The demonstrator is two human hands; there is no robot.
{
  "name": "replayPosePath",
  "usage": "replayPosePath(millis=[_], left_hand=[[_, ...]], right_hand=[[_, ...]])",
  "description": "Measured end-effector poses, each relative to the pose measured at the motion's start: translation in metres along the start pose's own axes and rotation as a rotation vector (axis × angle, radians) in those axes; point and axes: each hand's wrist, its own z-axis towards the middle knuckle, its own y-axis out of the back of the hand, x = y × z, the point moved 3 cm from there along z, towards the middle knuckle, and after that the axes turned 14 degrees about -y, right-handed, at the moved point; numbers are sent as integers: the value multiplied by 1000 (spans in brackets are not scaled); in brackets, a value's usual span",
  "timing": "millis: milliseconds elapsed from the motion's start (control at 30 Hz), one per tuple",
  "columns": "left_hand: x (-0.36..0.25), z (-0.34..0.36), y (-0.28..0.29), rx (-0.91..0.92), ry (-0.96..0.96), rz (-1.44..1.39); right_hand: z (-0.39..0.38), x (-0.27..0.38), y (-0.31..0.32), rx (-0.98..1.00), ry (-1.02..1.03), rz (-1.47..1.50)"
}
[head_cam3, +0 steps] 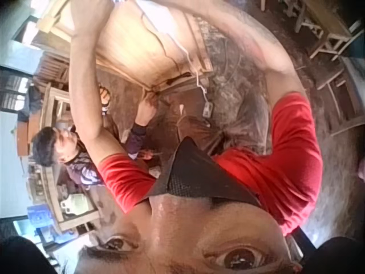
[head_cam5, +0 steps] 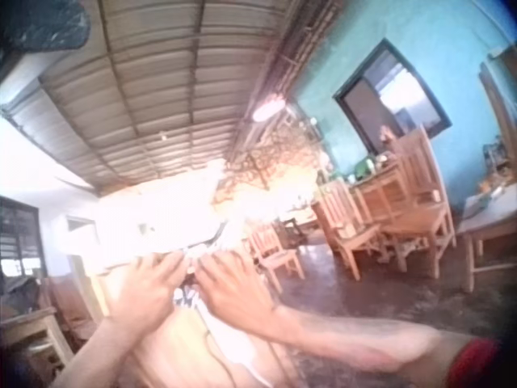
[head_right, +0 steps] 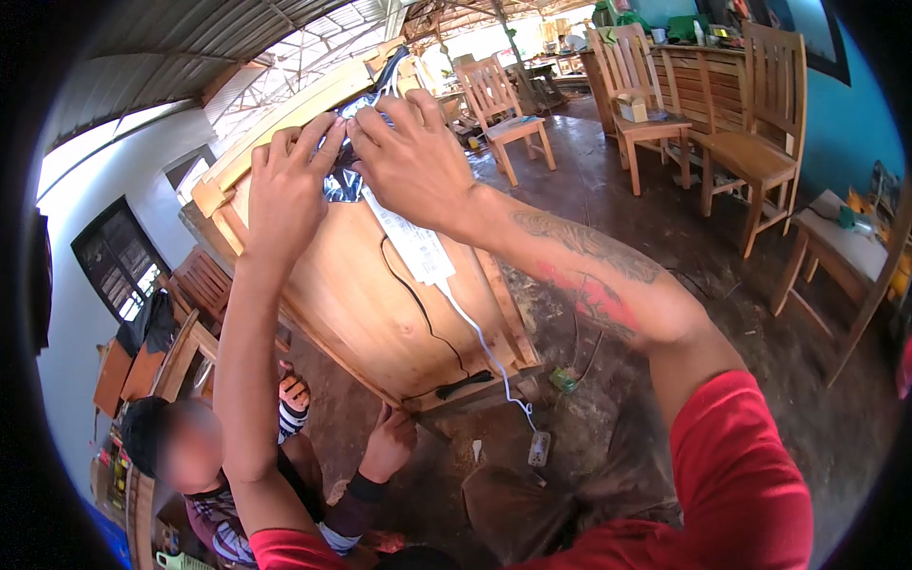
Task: The person organizes and secures wiring to a wooden cabinet by hand and with a staple gun, and then prepares additional wire for the task.
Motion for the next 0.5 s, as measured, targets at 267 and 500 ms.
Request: replayPosePath(millis=[267,500], left_hand=[[-6,-6,-11,-28,67,-5],[-4,-18,-15,-170,96,-164]], right_hand=[[6,4,-3,-1,-19,-24],[10,3,-1,22,-21,-43]])
